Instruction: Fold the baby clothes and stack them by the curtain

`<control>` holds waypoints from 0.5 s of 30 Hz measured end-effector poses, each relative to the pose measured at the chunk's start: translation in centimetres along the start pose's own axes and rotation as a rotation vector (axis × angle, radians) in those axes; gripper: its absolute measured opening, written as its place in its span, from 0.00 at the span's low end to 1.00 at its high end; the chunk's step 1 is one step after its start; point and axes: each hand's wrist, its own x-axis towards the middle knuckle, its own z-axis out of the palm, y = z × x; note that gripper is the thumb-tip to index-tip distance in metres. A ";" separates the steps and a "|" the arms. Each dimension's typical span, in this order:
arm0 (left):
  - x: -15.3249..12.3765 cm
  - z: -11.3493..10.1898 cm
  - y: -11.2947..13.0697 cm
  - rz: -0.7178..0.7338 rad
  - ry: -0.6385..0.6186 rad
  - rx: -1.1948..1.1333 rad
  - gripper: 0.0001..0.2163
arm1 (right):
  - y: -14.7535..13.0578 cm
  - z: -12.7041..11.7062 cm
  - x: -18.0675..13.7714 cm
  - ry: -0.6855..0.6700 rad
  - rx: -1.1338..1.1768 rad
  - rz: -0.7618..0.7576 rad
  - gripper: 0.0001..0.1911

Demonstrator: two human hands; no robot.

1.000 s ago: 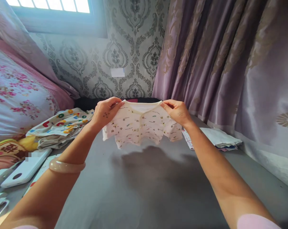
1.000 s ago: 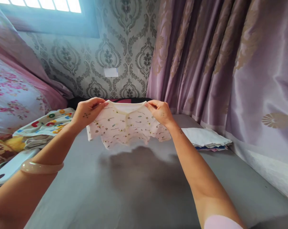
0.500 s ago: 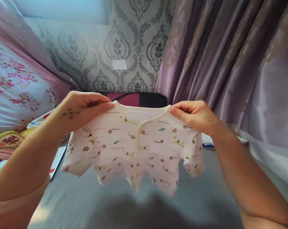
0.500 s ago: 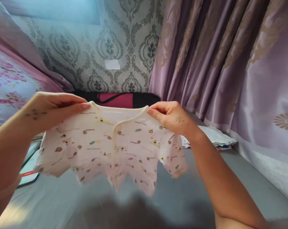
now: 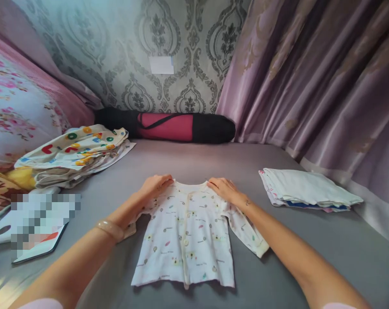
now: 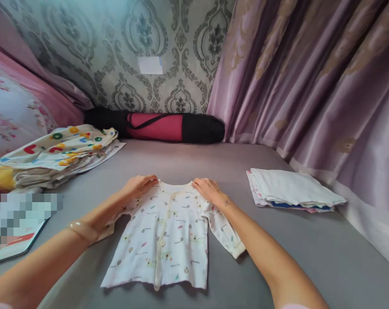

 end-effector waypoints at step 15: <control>7.6 -1.6 -3.5 -0.004 0.059 0.219 0.20 | 2.9 0.3 9.2 0.005 -0.204 -0.017 0.16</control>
